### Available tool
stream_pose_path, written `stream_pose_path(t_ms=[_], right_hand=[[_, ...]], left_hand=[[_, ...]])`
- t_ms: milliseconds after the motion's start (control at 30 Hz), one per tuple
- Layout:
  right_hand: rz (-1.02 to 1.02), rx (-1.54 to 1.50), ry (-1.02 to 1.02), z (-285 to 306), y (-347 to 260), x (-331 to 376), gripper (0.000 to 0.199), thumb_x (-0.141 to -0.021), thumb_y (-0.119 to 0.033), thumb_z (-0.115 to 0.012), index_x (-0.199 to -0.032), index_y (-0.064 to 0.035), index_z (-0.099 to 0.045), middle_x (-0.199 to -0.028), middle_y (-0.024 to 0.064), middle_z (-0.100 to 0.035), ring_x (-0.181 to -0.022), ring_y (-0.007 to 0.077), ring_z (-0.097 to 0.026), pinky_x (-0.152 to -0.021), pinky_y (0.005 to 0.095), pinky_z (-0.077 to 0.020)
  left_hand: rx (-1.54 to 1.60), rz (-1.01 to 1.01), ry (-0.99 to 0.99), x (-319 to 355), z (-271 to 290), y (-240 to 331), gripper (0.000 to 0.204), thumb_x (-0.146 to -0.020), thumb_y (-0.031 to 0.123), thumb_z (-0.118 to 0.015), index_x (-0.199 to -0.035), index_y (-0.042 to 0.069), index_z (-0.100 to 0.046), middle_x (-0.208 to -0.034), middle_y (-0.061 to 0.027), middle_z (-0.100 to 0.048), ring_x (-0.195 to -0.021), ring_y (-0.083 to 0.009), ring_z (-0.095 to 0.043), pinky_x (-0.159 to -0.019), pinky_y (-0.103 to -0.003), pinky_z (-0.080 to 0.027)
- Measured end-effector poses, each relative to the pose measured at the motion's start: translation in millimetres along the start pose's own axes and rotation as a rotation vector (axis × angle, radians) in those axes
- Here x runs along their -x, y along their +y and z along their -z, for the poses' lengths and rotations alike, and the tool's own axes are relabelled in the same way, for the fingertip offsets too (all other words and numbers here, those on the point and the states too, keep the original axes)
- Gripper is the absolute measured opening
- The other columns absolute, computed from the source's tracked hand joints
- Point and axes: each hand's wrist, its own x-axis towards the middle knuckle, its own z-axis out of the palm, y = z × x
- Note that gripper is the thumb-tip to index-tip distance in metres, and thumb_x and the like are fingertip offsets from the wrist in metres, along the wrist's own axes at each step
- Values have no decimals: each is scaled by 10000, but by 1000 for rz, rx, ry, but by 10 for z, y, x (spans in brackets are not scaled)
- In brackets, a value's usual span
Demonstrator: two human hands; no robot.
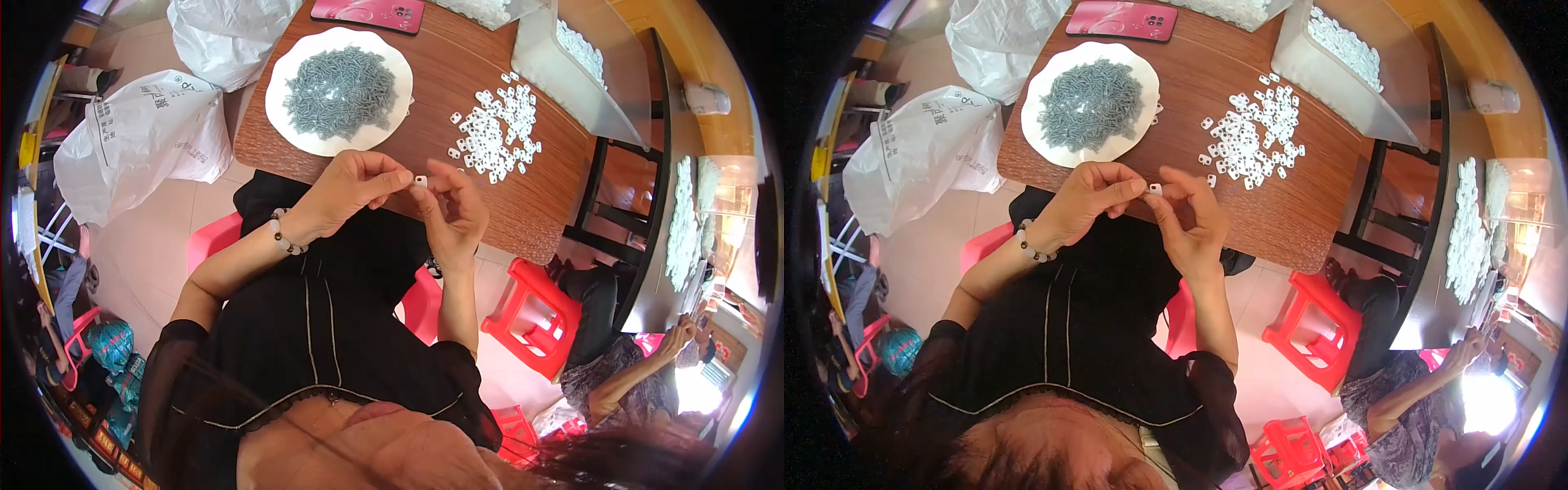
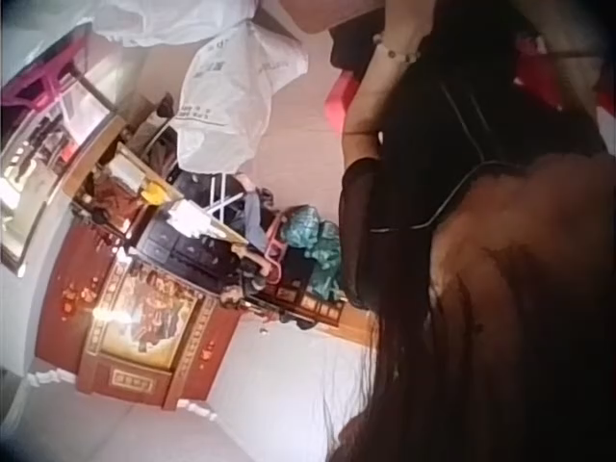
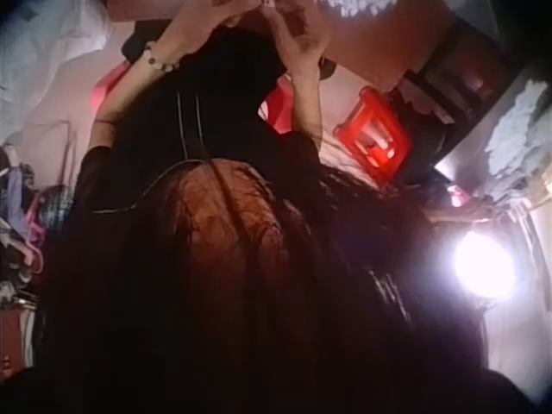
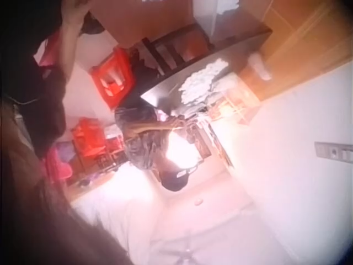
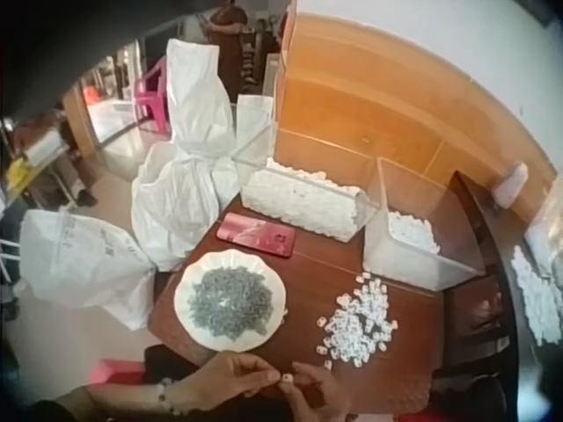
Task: Assembling small white plastic components by manually inserting tiny grey beads into them at a workbench.
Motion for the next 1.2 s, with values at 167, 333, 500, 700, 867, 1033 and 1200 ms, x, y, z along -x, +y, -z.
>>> stream_pose_path(t_ms=[167, 333, 500, 700, 867, 1033, 1200], right_hand=[[-237, -24, 28, 69, 41, 19, 188, -863, -54, -683, -1031, 22, -644, -850, 36, -666, -771, 76, -609, -713, 193, -480], [-401, -233, -7, 143, 92, 43, 175, -894, -119, -660, -1000, 20, -645, -833, 54, -683, -733, 65, -603, -660, 180, -464], [-416, -245, -7, 136, 59, 49, 147, -898, -124, -654, -949, 14, -651, -780, 33, -672, -705, 55, -592, -637, 177, -453], [-345, -117, 6, 111, 25, 52, 121, -894, -88, -638, -877, 30, -658, -717, 21, -650, -668, 52, -583, -626, 188, -456], [-341, -83, 13, 98, 20, 72, 117, -888, -79, -639, -861, 33, -657, -692, 21, -643, -649, 53, -580, -615, 192, -455], [-325, -56, 11, 87, 21, 65, 115, -885, -78, -640, -858, 33, -656, -691, 26, -645, -643, 55, -585, -604, 194, -454], [-331, -70, 11, 63, 38, 71, 114, -882, -77, -646, -856, 34, -657, -696, 27, -648, -641, 58, -593, -597, 189, -451]], left_hand=[[-79, -25, 36, 2, -12, -1, 217, -905, 222, -649, -949, 10, -658, -711, 41, -582, -599, -13, -462, -529, -172, -360], [-174, -86, 61, 2, -52, 6, 215, -911, 215, -644, -948, 3, -653, -742, 45, -595, -635, 1, -485, -548, -164, -378], [-257, -122, 51, -7, -41, -25, 141, -918, 159, -626, -916, 19, -647, -787, 40, -596, -668, -11, -484, -595, -170, -397], [-296, -135, 40, -12, -25, -49, 129, -919, 139, -622, -924, 10, -633, -821, 36, -596, -700, -13, -494, -612, -172, -404], [-300, -141, 35, -9, -25, -64, 127, -918, 134, -624, -922, 7, -626, -829, 33, -590, -711, -12, -494, -616, -172, -405], [-324, -143, 30, -5, -22, -64, 120, -918, 126, -624, -916, 6, -623, -829, 34, -584, -715, -16, -497, -616, -171, -407], [-307, -198, 67, -38, -13, -128, 160, -902, 159, -653, -895, 0, -642, -774, 31, -610, -670, -4, -522, -590, -169, -424]])
